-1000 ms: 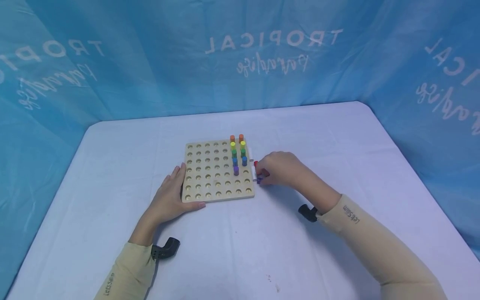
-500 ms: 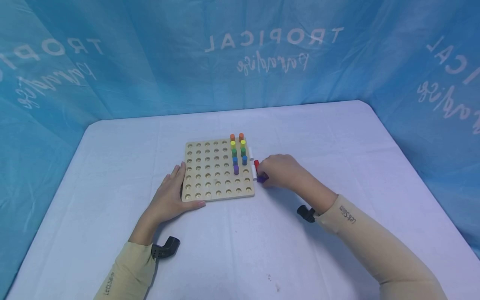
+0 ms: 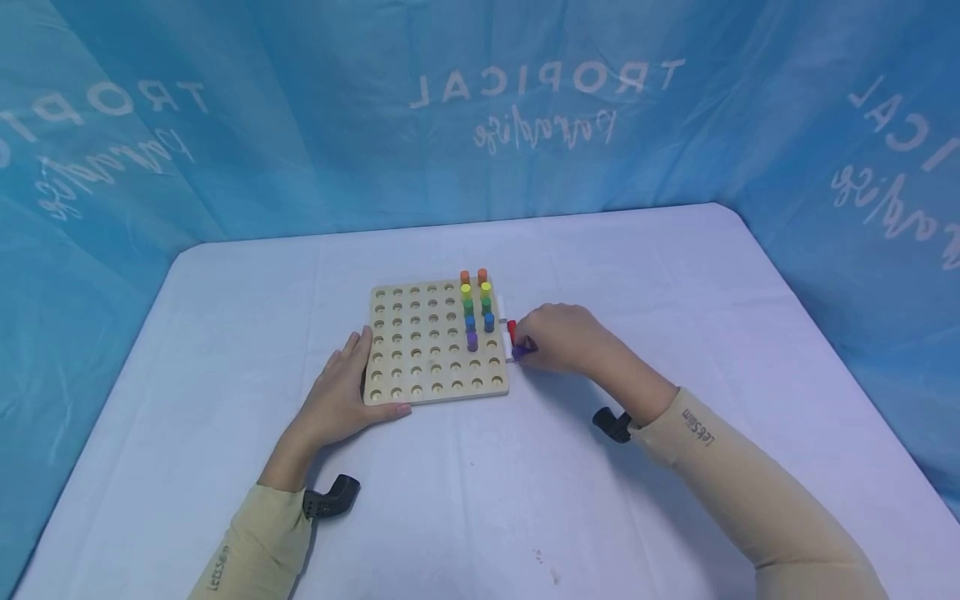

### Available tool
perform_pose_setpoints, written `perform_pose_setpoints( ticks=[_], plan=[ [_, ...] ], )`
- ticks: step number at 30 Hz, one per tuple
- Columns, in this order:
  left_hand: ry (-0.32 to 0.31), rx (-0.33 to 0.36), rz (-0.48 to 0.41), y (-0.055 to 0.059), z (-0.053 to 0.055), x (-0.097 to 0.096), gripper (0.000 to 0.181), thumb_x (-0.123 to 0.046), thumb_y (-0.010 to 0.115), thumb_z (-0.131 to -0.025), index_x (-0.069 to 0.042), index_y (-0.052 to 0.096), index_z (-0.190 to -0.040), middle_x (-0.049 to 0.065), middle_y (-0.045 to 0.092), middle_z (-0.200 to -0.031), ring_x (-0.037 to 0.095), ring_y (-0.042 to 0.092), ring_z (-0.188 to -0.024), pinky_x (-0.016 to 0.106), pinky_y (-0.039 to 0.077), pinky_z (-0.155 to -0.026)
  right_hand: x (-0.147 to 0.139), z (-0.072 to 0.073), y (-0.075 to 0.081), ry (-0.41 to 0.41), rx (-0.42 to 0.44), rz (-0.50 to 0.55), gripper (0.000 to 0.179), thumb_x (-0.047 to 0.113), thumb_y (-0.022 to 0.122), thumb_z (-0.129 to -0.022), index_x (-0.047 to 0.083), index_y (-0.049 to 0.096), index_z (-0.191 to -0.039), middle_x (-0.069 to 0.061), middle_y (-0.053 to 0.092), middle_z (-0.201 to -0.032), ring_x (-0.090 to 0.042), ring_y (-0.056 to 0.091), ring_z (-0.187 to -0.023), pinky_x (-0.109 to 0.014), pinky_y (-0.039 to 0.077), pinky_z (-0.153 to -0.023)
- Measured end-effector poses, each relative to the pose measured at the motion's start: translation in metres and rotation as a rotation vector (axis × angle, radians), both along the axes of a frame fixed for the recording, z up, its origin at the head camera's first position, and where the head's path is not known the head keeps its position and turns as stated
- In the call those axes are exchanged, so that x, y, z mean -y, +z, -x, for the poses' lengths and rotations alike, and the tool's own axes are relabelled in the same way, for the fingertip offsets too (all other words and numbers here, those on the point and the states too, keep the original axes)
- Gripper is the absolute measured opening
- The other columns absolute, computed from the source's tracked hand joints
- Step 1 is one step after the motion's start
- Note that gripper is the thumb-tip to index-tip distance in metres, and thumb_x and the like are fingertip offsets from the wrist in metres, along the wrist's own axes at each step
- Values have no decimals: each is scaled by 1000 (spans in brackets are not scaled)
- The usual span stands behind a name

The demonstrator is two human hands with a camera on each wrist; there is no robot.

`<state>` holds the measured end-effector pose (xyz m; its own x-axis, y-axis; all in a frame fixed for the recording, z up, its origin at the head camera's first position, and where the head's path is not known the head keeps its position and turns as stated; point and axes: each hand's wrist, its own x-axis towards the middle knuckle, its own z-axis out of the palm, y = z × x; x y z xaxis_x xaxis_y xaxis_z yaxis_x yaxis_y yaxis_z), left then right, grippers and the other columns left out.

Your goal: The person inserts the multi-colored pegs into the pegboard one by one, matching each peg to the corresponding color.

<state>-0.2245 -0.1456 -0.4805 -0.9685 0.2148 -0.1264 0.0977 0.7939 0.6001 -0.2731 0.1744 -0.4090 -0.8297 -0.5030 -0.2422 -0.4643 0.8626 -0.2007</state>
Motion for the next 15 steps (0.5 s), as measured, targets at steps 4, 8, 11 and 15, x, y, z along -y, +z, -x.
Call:
perform_pose_setpoints(
  ticks=[4,8,11,15],
  plan=[
    [-4,-5,2,-1,0,0,139,-66,83,-63,-10,1,-161,11,8,-168,28,3,-157,47,6,-128,1,1,0,-10,-47,79,24,22,80,-83,17,77,-107,7,68,-79,-11,55,-69,-24,48,-63],
    [-8,-6,1,0,0,0,139,-66,83,-63,-10,1,-160,12,8,-168,29,3,-157,47,6,-128,3,3,0,-56,-64,158,23,24,77,-86,17,75,-109,6,72,-88,-10,59,-72,-24,51,-65],
    [-8,-5,4,0,0,0,139,-67,83,-63,-9,1,-160,12,8,-168,29,3,-157,47,6,-128,4,3,0,-90,-63,196,19,24,75,-88,19,74,-106,6,75,-95,-10,63,-76,-26,56,-69],
    [-8,-6,5,0,0,0,140,-67,83,-63,-9,1,-160,12,8,-168,28,3,-157,46,5,-128,5,4,1,-114,-50,232,18,24,76,-87,21,74,-104,5,76,-98,-10,66,-78,-26,56,-69]
  ],
)
